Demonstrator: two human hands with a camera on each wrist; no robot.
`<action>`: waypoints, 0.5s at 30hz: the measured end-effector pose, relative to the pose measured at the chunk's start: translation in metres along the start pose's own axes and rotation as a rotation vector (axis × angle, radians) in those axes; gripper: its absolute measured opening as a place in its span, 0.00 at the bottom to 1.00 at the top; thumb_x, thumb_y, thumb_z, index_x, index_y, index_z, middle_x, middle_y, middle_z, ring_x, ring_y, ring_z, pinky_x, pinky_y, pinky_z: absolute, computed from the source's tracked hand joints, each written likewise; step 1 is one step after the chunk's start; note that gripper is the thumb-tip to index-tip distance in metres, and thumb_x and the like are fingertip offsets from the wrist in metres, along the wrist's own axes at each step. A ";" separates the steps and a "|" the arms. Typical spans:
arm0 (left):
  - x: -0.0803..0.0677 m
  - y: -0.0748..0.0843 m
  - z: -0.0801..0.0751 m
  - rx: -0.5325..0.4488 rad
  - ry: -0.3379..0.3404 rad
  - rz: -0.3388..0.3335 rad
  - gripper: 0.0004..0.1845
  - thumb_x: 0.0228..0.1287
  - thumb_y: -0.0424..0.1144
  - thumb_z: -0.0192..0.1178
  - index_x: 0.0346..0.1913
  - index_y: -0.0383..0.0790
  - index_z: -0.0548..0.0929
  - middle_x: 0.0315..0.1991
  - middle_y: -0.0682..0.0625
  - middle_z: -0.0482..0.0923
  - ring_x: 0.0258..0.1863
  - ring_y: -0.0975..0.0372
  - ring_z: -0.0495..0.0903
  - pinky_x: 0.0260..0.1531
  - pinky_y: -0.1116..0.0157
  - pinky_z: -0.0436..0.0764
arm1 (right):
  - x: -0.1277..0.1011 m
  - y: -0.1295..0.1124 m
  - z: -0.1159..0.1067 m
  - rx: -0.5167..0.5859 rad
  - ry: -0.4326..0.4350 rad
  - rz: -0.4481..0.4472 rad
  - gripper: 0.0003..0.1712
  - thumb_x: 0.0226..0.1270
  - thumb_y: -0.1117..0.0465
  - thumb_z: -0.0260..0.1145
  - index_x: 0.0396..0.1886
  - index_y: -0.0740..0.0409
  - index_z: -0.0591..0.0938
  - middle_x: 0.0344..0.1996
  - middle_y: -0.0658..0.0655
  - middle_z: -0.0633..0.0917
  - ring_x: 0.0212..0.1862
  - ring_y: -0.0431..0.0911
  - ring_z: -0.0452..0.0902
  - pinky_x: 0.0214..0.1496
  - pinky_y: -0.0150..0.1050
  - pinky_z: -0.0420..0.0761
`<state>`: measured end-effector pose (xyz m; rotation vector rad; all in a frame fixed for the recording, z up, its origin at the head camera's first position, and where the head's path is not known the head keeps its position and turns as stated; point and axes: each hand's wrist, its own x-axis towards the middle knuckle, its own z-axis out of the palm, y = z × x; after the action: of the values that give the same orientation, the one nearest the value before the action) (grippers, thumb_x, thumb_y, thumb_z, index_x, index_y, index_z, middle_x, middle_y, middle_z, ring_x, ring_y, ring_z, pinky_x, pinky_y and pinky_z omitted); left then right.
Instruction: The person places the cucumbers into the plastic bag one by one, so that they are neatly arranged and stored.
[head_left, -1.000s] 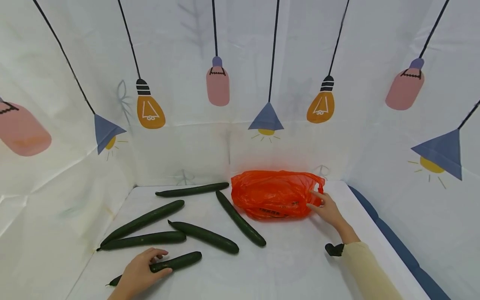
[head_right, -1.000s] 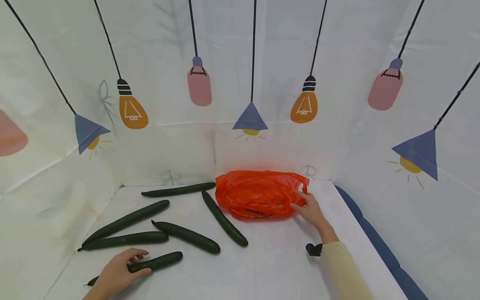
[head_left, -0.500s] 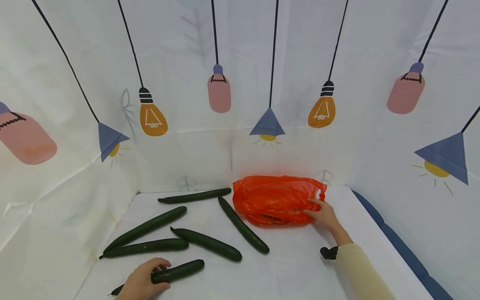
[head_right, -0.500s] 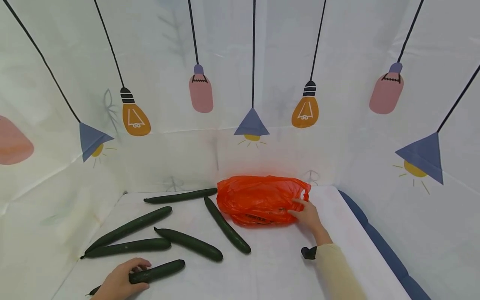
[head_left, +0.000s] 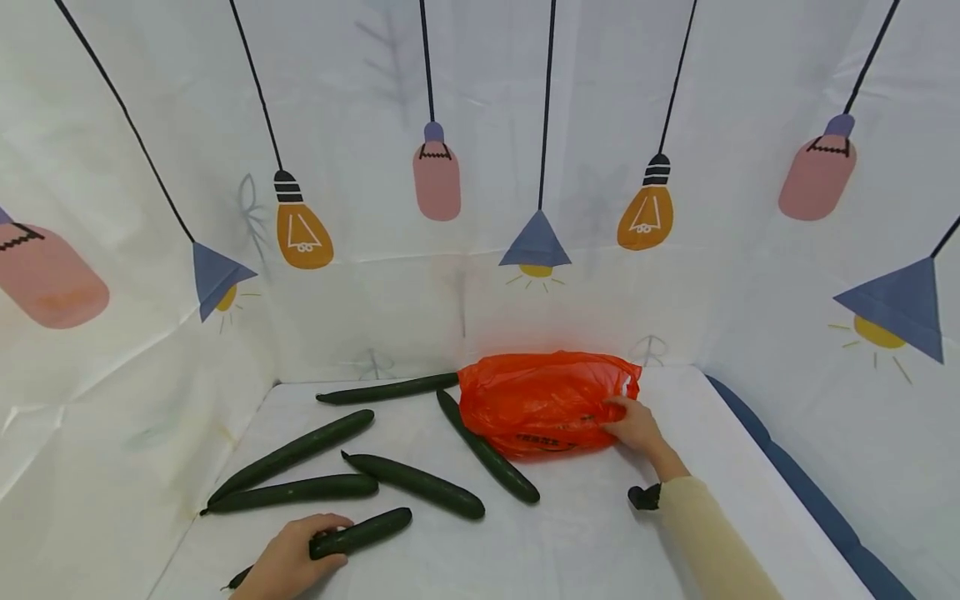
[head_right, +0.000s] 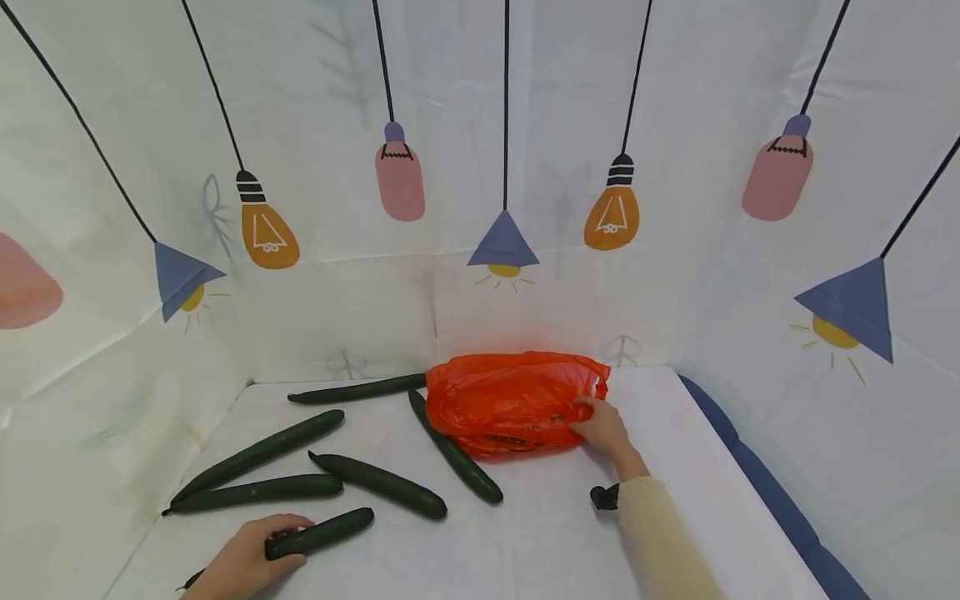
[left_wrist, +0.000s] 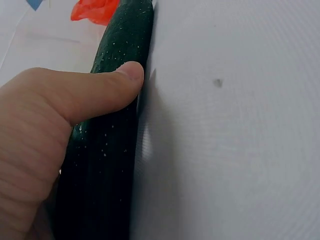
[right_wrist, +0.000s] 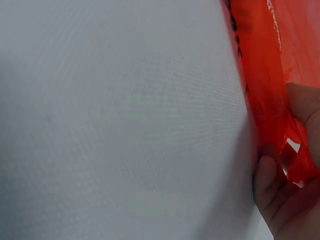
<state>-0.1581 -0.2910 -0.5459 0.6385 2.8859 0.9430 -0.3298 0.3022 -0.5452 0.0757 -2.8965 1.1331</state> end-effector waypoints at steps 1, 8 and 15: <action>0.000 0.001 0.000 -0.006 0.000 -0.002 0.21 0.55 0.56 0.69 0.51 0.56 0.83 0.46 0.63 0.81 0.42 0.70 0.78 0.40 0.65 0.78 | 0.001 -0.001 0.000 -0.004 -0.005 0.002 0.28 0.61 0.60 0.71 0.59 0.66 0.76 0.56 0.69 0.76 0.58 0.64 0.68 0.57 0.62 0.70; 0.009 0.009 0.000 -0.009 0.009 -0.026 0.20 0.54 0.57 0.70 0.50 0.58 0.83 0.47 0.64 0.80 0.46 0.67 0.78 0.44 0.62 0.78 | 0.002 -0.007 0.001 -0.015 -0.042 0.030 0.26 0.58 0.69 0.64 0.59 0.68 0.74 0.54 0.72 0.75 0.54 0.64 0.68 0.57 0.62 0.70; 0.026 0.023 -0.006 0.026 0.056 0.016 0.21 0.52 0.52 0.73 0.50 0.60 0.83 0.49 0.63 0.80 0.48 0.63 0.79 0.46 0.59 0.79 | 0.005 -0.011 0.003 -0.050 -0.097 0.043 0.34 0.59 0.69 0.60 0.67 0.71 0.66 0.61 0.75 0.70 0.60 0.67 0.66 0.59 0.63 0.67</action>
<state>-0.1740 -0.2676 -0.5252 0.6479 2.9510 0.9410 -0.3344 0.2921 -0.5394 0.0695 -3.0236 1.0929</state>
